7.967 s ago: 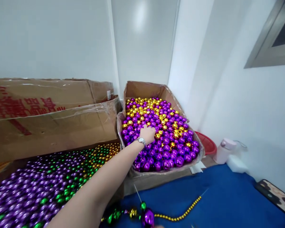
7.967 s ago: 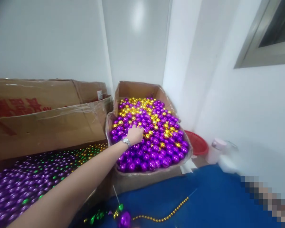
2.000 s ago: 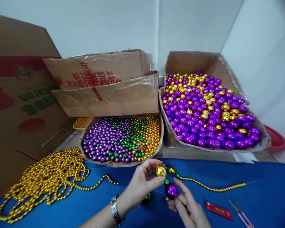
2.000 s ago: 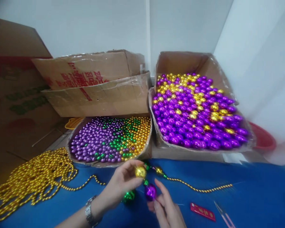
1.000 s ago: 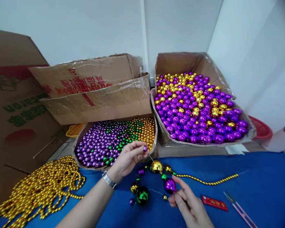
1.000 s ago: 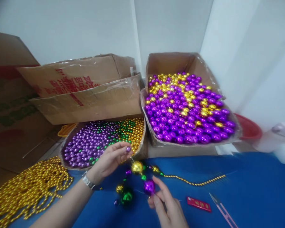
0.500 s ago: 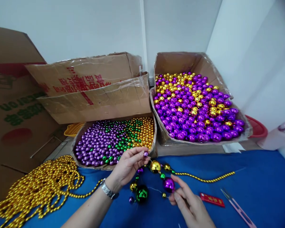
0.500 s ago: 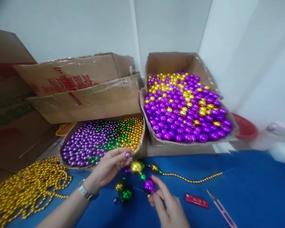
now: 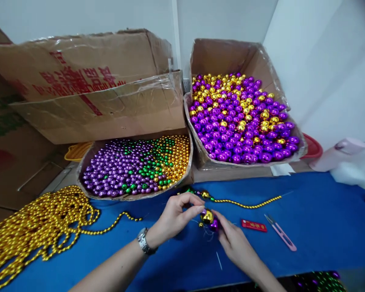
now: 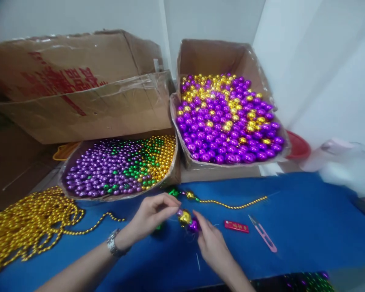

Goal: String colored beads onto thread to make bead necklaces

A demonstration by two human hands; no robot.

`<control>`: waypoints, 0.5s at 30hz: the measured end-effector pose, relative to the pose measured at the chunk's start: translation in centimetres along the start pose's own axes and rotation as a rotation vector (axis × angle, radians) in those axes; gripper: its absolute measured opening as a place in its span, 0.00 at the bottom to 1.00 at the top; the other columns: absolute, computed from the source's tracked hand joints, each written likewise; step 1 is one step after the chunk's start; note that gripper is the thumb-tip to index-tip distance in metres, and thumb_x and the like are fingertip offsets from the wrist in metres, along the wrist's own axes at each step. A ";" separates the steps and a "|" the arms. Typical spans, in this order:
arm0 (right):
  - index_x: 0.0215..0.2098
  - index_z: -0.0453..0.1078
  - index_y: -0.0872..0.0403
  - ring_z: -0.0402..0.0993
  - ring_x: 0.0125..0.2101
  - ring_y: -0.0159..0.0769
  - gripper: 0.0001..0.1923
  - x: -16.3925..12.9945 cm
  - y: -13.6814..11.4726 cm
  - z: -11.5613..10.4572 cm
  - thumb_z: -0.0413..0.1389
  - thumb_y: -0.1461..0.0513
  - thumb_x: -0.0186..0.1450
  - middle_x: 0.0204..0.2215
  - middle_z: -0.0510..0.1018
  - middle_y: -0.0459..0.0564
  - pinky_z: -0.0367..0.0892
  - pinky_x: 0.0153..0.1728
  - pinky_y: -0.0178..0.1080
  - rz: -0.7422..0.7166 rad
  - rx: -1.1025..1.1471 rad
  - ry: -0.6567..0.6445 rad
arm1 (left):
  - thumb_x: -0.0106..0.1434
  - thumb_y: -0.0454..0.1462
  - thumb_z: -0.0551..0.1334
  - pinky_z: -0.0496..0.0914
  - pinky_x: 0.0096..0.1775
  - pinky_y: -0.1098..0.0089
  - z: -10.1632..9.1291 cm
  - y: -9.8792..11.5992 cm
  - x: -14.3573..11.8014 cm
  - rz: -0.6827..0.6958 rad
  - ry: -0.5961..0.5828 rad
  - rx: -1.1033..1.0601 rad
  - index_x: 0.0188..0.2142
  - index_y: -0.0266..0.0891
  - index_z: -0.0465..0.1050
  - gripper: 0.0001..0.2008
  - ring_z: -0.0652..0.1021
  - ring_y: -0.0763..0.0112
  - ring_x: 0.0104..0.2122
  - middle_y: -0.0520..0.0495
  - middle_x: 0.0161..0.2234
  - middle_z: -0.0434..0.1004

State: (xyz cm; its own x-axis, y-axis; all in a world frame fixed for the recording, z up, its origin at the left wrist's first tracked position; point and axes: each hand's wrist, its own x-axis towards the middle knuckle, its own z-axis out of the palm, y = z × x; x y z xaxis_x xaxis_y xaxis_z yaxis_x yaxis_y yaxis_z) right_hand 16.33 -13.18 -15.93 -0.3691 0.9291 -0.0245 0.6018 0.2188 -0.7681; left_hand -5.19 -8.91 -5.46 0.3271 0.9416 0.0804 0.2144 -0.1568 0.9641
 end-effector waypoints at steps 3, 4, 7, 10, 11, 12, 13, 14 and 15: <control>0.62 0.55 0.50 0.73 0.43 0.40 0.30 -0.1 -0.4 -1.9 0.43 0.71 0.62 0.49 0.70 0.54 0.69 0.43 0.41 -0.036 -0.119 0.033 | 0.61 0.38 0.61 0.70 0.35 0.71 0.3 1.7 0.2 0.055 -0.003 0.124 0.33 0.35 0.75 0.08 0.77 0.67 0.32 0.45 0.31 0.78; 0.61 0.57 0.50 0.73 0.44 0.39 0.28 -0.1 -1.1 -2.6 0.43 0.70 0.63 0.48 0.71 0.54 0.68 0.44 0.40 -0.044 -0.092 0.061 | 0.62 0.38 0.61 0.69 0.34 0.72 0.3 2.4 0.4 0.081 -0.004 0.147 0.33 0.35 0.75 0.08 0.76 0.68 0.31 0.45 0.31 0.78; 0.58 0.59 0.48 0.73 0.42 0.36 0.20 0.2 -3.7 -4.5 0.43 0.63 0.69 0.47 0.72 0.51 0.69 0.43 0.37 -0.093 0.089 0.128 | 0.62 0.38 0.60 0.70 0.32 0.73 0.3 4.6 1.0 0.183 -0.017 0.155 0.35 0.35 0.74 0.07 0.76 0.70 0.29 0.46 0.30 0.78; 0.51 0.66 0.48 0.74 0.33 0.33 0.14 0.5 -5.8 -5.2 0.45 0.60 0.70 0.42 0.75 0.49 0.69 0.36 0.34 -0.141 0.165 0.157 | 0.61 0.37 0.61 0.70 0.31 0.73 0.3 6.7 1.6 0.234 0.018 0.138 0.34 0.34 0.75 0.07 0.76 0.71 0.29 0.47 0.30 0.78; 0.47 0.68 0.49 0.73 0.32 0.33 0.12 0.6 -6.2 -5.2 0.45 0.60 0.70 0.39 0.75 0.49 0.68 0.35 0.33 -0.153 0.163 0.163 | 0.61 0.37 0.62 0.70 0.31 0.73 0.3 7.2 1.8 0.230 0.040 0.123 0.34 0.34 0.75 0.07 0.76 0.71 0.29 0.47 0.29 0.78; 0.44 0.69 0.50 0.73 0.31 0.33 0.11 0.6 -6.5 -5.3 0.46 0.60 0.70 0.37 0.75 0.48 0.68 0.35 0.33 -0.162 0.157 0.163 | 0.60 0.37 0.62 0.71 0.31 0.73 0.3 7.5 1.9 0.219 0.058 0.099 0.33 0.34 0.74 0.07 0.76 0.71 0.28 0.46 0.29 0.78; 0.41 0.69 0.50 0.73 0.31 0.33 0.10 0.7 -6.6 -5.3 0.46 0.60 0.70 0.35 0.76 0.47 0.67 0.34 0.32 -0.168 0.152 0.155 | 0.60 0.37 0.63 0.71 0.31 0.73 0.3 7.6 2.0 0.207 0.075 0.059 0.32 0.34 0.74 0.06 0.76 0.71 0.28 0.46 0.28 0.77; 0.39 0.69 0.51 0.72 0.31 0.32 0.10 0.8 -6.6 -5.3 0.46 0.60 0.70 0.34 0.76 0.47 0.66 0.33 0.32 -0.171 0.149 0.145 | 0.60 0.37 0.62 0.71 0.30 0.73 0.3 7.6 2.0 0.200 0.095 0.001 0.32 0.34 0.73 0.06 0.76 0.72 0.28 0.46 0.28 0.77; 0.38 0.69 0.51 0.72 0.30 0.32 0.10 0.8 -6.5 -5.4 0.46 0.60 0.70 0.33 0.76 0.46 0.66 0.32 0.31 -0.171 0.151 0.142 | 0.61 0.37 0.62 0.72 0.30 0.73 0.3 7.2 1.9 0.198 0.120 -0.070 0.33 0.34 0.72 0.06 0.76 0.72 0.28 0.46 0.29 0.77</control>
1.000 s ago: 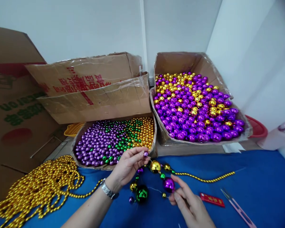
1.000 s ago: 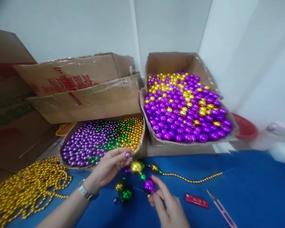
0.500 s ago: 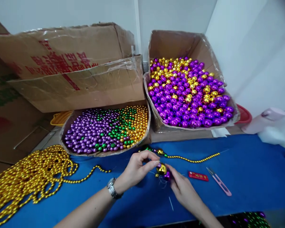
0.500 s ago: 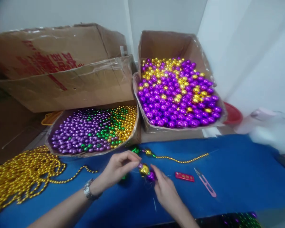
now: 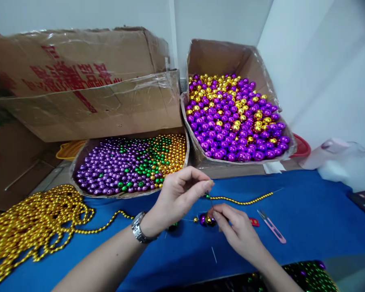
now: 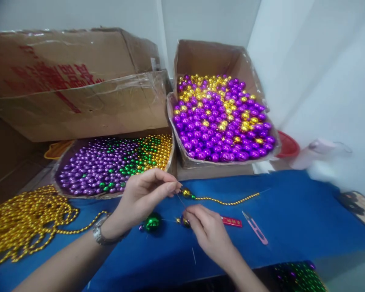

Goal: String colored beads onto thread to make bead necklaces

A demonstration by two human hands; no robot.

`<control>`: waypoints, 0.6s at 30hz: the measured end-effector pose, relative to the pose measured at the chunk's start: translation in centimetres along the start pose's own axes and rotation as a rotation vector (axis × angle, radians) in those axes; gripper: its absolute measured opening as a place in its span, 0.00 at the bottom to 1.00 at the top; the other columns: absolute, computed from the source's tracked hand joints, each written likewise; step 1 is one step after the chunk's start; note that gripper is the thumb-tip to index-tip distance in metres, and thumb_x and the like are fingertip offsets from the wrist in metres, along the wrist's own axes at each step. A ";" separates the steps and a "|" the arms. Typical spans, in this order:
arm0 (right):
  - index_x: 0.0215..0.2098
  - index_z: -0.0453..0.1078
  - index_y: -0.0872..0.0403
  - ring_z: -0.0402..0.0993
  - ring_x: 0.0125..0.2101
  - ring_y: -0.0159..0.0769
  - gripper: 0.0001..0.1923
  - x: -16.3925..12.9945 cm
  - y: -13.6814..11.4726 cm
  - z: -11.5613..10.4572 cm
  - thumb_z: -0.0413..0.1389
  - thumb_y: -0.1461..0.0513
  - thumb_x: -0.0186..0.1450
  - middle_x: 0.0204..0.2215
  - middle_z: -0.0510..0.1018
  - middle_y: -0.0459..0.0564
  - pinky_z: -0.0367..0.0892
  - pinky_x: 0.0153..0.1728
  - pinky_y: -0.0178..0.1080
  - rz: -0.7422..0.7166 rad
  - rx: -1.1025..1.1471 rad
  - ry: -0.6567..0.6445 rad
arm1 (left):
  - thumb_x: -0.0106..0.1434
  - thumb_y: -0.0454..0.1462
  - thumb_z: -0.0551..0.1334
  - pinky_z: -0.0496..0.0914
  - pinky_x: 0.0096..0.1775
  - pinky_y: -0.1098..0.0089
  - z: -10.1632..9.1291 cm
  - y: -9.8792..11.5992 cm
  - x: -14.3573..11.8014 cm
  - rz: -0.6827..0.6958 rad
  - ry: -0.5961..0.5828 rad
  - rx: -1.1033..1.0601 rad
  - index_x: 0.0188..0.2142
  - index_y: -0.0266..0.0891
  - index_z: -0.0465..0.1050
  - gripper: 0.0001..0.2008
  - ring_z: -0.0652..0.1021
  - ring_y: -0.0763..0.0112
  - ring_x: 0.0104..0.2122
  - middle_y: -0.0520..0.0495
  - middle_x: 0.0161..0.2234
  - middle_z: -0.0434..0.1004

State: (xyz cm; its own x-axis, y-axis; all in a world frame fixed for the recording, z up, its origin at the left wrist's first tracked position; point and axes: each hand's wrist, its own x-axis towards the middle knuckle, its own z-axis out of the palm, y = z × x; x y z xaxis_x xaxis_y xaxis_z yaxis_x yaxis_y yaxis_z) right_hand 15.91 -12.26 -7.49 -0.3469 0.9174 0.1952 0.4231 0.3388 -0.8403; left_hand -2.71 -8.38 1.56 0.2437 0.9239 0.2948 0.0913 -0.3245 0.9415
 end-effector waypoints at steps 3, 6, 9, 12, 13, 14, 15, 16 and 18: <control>0.40 0.68 0.51 0.71 0.24 0.29 0.10 0.1 0.1 -0.3 0.45 0.60 0.70 0.31 0.76 0.45 0.65 0.27 0.30 0.055 0.025 0.086 | 0.65 0.37 0.57 0.73 0.38 0.69 0.4 -2.1 -1.2 -0.006 0.033 -0.159 0.45 0.38 0.67 0.10 0.77 0.69 0.37 0.43 0.41 0.76; 0.41 0.68 0.51 0.70 0.21 0.28 0.10 0.2 -0.3 -0.4 0.46 0.59 0.70 0.28 0.77 0.44 0.63 0.24 0.30 0.084 0.043 0.110 | 0.59 0.39 0.63 0.68 0.48 0.63 1.6 -5.1 -3.0 0.006 -0.207 -0.017 0.54 0.39 0.61 0.23 0.73 0.62 0.48 0.41 0.51 0.70; 0.40 0.68 0.51 0.73 0.26 0.30 0.09 0.1 -0.9 -0.2 0.47 0.59 0.69 0.28 0.77 0.44 0.65 0.29 0.30 0.027 0.034 0.052 | 0.56 0.42 0.65 0.68 0.44 0.66 3.0 -7.3 -4.6 0.045 -0.445 0.206 0.43 0.37 0.68 0.17 0.74 0.63 0.41 0.44 0.42 0.74; 0.39 0.68 0.51 0.73 0.25 0.29 0.08 -0.3 -1.1 -0.9 0.48 0.59 0.69 0.27 0.75 0.44 0.66 0.27 0.30 0.026 0.046 0.044 | 0.61 0.44 0.60 0.68 0.38 0.70 3.8 -8.8 -5.6 0.044 -0.504 0.365 0.39 0.38 0.68 0.12 0.74 0.66 0.36 0.47 0.36 0.74; 0.39 0.68 0.50 0.71 0.23 0.28 0.08 -0.4 -0.9 -1.4 0.48 0.58 0.69 0.27 0.75 0.44 0.65 0.24 0.29 0.054 0.070 0.070 | 0.61 0.43 0.59 0.68 0.37 0.70 3.8 -9.2 -5.8 0.036 -0.506 0.439 0.41 0.39 0.67 0.12 0.74 0.66 0.35 0.47 0.36 0.73; 0.40 0.68 0.50 0.70 0.20 0.27 0.09 -0.6 -0.7 -2.0 0.49 0.57 0.69 0.26 0.74 0.44 0.64 0.22 0.29 0.089 0.105 0.121 | 0.60 0.43 0.59 0.68 0.37 0.70 3.8 -9.5 -6.1 0.023 -0.504 0.520 0.43 0.40 0.67 0.13 0.74 0.65 0.35 0.47 0.37 0.73; 0.40 0.67 0.50 0.68 0.19 0.26 0.09 -0.8 -0.4 -2.6 0.49 0.56 0.69 0.26 0.73 0.43 0.64 0.20 0.29 0.128 0.148 0.188 | 0.60 0.44 0.59 0.68 0.36 0.69 3.8 -9.9 -6.4 0.006 -0.499 0.600 0.45 0.41 0.66 0.15 0.74 0.65 0.35 0.47 0.37 0.72; 0.41 0.67 0.50 0.67 0.18 0.26 0.09 -1.0 -0.1 -3.2 0.49 0.55 0.68 0.25 0.72 0.43 0.64 0.19 0.29 0.161 0.192 0.255 | 0.60 0.44 0.59 0.68 0.35 0.68 3.8 -10.3 -6.8 -0.015 -0.490 0.672 0.46 0.42 0.65 0.16 0.74 0.64 0.34 0.47 0.37 0.72; 0.41 0.67 0.51 0.68 0.19 0.27 0.10 -1.2 0.6 -4.4 0.51 0.55 0.68 0.24 0.70 0.43 0.65 0.20 0.29 0.198 0.260 0.344 | 0.61 0.45 0.58 0.68 0.34 0.68 3.7 -11.0 -7.4 -0.047 -0.476 0.768 0.48 0.43 0.64 0.17 0.75 0.64 0.34 0.47 0.38 0.72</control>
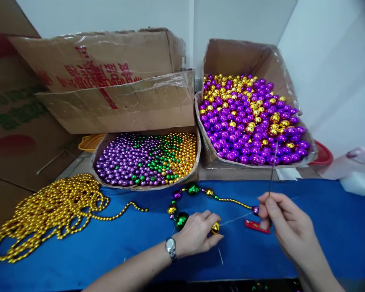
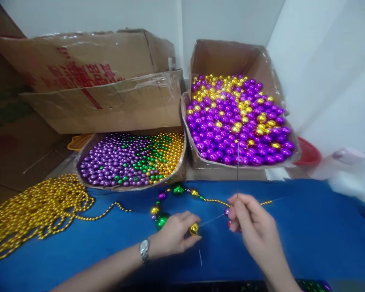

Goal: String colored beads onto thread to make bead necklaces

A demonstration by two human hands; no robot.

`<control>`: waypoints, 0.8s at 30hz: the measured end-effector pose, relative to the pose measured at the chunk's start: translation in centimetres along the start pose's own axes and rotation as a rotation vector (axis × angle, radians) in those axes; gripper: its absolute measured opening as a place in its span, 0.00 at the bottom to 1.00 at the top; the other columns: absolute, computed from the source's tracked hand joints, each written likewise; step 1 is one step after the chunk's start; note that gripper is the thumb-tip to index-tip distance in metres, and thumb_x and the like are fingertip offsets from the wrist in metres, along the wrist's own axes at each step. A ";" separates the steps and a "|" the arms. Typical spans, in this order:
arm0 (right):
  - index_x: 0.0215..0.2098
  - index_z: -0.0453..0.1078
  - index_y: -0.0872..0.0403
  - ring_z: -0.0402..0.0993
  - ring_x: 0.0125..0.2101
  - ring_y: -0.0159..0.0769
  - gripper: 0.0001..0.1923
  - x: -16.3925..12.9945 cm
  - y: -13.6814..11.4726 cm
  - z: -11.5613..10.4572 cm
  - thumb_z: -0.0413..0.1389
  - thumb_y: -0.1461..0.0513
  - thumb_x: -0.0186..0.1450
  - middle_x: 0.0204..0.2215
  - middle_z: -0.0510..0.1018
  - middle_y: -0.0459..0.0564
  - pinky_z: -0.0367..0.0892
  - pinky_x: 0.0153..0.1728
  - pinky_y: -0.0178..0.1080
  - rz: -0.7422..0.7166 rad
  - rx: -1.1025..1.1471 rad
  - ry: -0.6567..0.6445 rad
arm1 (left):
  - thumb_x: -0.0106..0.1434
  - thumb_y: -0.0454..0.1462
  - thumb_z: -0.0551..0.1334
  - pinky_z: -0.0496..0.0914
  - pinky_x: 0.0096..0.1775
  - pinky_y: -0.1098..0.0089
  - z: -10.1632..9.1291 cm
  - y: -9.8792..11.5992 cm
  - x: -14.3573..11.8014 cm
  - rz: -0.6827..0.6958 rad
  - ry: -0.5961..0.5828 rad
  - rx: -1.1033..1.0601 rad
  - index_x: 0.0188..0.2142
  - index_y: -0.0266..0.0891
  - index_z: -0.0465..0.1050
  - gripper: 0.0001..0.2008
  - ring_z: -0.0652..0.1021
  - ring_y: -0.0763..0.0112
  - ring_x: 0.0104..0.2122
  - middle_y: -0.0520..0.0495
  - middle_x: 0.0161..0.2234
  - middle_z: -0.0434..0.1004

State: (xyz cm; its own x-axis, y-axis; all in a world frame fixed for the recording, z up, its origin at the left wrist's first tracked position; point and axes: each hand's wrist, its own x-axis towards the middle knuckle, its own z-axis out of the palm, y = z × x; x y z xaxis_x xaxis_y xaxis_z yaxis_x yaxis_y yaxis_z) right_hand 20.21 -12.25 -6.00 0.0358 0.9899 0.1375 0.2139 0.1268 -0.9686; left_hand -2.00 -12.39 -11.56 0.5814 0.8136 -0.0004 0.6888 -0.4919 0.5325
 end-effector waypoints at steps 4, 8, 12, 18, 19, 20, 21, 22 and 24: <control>0.39 0.68 0.52 0.67 0.20 0.26 0.09 0.9 0.9 -1.9 0.53 0.55 0.67 0.22 0.68 0.42 0.64 0.20 0.28 0.003 0.128 0.166 | 0.63 0.45 0.55 0.69 0.33 0.67 0.6 -1.4 -1.0 -0.050 -0.003 0.098 0.48 0.43 0.62 0.16 0.75 0.63 0.33 0.47 0.38 0.72; 0.37 0.67 0.51 0.64 0.18 0.24 0.08 1.5 1.5 -3.2 0.53 0.55 0.66 0.21 0.68 0.41 0.60 0.17 0.26 0.014 0.218 0.291 | 0.64 0.40 0.53 0.70 0.33 0.63 0.1 -4.0 -2.1 -0.115 -0.039 0.239 0.47 0.41 0.64 0.12 0.75 0.61 0.33 0.44 0.38 0.71; 0.39 0.64 0.50 0.67 0.20 0.26 0.08 0.6 1.1 -1.7 0.49 0.55 0.69 0.22 0.71 0.42 0.63 0.22 0.29 0.026 0.194 0.185 | 0.61 0.41 0.58 0.68 0.45 0.55 -1.8 -4.8 -2.6 -0.104 0.007 0.207 0.53 0.39 0.61 0.21 0.72 0.53 0.46 0.37 0.48 0.68; 0.39 0.66 0.53 0.67 0.23 0.29 0.11 -1.3 -1.1 4.3 0.46 0.56 0.70 0.21 0.69 0.42 0.63 0.27 0.33 -0.041 0.047 -0.294 | 0.64 0.42 0.56 0.64 0.52 0.65 -4.3 1.7 -0.4 0.197 0.077 -0.329 0.59 0.41 0.54 0.25 0.68 0.63 0.52 0.42 0.54 0.66; 0.39 0.66 0.53 0.67 0.23 0.29 0.11 -1.3 -1.2 4.6 0.46 0.56 0.70 0.21 0.69 0.42 0.63 0.27 0.33 -0.051 0.056 -0.296 | 0.65 0.41 0.54 0.66 0.49 0.68 -4.2 2.4 -0.1 0.215 0.047 -0.364 0.55 0.40 0.60 0.20 0.72 0.66 0.47 0.44 0.49 0.71; 0.40 0.66 0.53 0.67 0.23 0.29 0.10 -1.2 -1.2 4.5 0.47 0.56 0.70 0.21 0.69 0.42 0.63 0.27 0.33 -0.046 0.072 -0.273 | 0.66 0.40 0.53 0.67 0.45 0.69 -3.8 2.6 0.0 0.221 0.011 -0.364 0.51 0.40 0.64 0.15 0.74 0.68 0.42 0.46 0.43 0.74; 0.40 0.67 0.53 0.67 0.23 0.29 0.10 -1.0 -1.1 4.0 0.48 0.56 0.69 0.20 0.69 0.42 0.63 0.26 0.33 -0.032 0.100 -0.222 | 0.67 0.39 0.51 0.67 0.43 0.70 -3.2 2.5 0.0 0.212 -0.018 -0.326 0.46 0.40 0.68 0.11 0.75 0.69 0.38 0.47 0.38 0.76; 0.40 0.67 0.53 0.66 0.22 0.29 0.10 -0.8 -0.9 3.2 0.49 0.56 0.69 0.20 0.68 0.42 0.63 0.25 0.32 -0.012 0.143 -0.148 | 0.68 0.38 0.50 0.67 0.43 0.69 -2.5 2.0 -0.2 0.193 -0.034 -0.257 0.42 0.40 0.69 0.11 0.75 0.70 0.35 0.48 0.35 0.76; 0.40 0.68 0.52 0.64 0.20 0.27 0.09 -0.2 -0.2 1.1 0.52 0.55 0.67 0.19 0.65 0.41 0.61 0.22 0.30 0.027 0.265 0.034 | 0.68 0.37 0.48 0.64 0.47 0.64 -0.6 0.4 -0.9 0.145 -0.030 -0.082 0.37 0.40 0.71 0.13 0.74 0.69 0.33 0.47 0.32 0.75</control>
State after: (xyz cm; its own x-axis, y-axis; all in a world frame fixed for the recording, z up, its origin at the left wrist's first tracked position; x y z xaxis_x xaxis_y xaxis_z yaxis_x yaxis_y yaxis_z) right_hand 19.06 -12.39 -6.03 0.0718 0.9910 0.1129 -0.0507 0.1167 -0.9919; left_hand -2.53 -13.08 -10.82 0.6852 0.7261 0.0570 0.5601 -0.5753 0.5961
